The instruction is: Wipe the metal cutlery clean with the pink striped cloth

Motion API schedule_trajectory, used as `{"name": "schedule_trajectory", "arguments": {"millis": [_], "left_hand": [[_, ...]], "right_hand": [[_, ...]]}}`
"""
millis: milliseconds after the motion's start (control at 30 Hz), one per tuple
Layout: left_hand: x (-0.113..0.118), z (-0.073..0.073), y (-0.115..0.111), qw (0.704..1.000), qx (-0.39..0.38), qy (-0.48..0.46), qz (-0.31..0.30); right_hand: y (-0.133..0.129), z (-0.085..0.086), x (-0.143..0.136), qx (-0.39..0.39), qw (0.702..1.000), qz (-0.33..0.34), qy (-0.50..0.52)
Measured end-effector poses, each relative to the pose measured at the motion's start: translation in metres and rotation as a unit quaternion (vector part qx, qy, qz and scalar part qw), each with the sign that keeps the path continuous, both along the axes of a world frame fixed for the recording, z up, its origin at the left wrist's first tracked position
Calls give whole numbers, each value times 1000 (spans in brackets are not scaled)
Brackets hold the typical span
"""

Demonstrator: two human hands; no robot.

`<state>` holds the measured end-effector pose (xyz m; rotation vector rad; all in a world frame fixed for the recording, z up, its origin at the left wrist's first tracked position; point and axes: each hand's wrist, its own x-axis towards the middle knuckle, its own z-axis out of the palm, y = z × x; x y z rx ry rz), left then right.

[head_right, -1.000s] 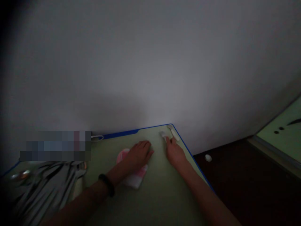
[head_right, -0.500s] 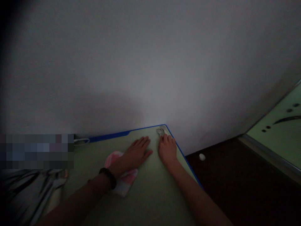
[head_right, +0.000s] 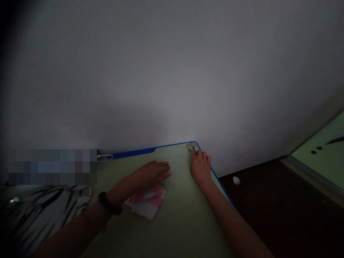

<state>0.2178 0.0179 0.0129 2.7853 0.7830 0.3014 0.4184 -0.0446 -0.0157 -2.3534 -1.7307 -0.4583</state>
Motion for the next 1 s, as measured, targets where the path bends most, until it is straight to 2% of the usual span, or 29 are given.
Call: {"name": "schedule_trajectory", "arguments": {"millis": [67, 133, 200, 267, 367, 467, 567, 633, 700, 767, 900, 1000], "left_hand": [[-18, 6, -4, 1000, -3, -15, -8], [-40, 9, -5, 999, -3, -32, 4], [-66, 9, -4, 998, -8, -56, 37], [-94, 10, 0, 993, -13, -75, 96], [-138, 14, 5, 988, -21, -57, 142], [-177, 23, 2, 987, -26, -32, 155], [-210, 30, -5, 984, -31, -12, 175], [-224, 34, -10, 980, -31, 33, 196], [-231, 34, -15, 971, -33, 87, 219], [-227, 30, -21, 965, -34, 107, 238], [-203, 16, -39, 958, -65, 126, 248], [-189, 9, -50, 956, -93, 130, 244]], "right_hand": [[-3, 2, -14, 11, 999, 41, 12], [-7, 7, -36, 14, 992, 117, 36], [-11, 15, -62, 14, 975, 206, 78], [-16, 21, -89, 4, 952, 279, 124], [-17, 21, -125, -29, 919, 355, 167], [-3, 8, -150, -30, 917, 363, 163], [21, -5, -168, 5, 928, 326, 179], [33, -10, -178, 34, 933, 293, 205], [37, -10, -184, 49, 933, 285, 215], [31, -9, -186, 51, 930, 303, 204], [11, -11, -179, 40, 914, 363, 179], [6, -16, -170, 44, 904, 377, 197]]}}
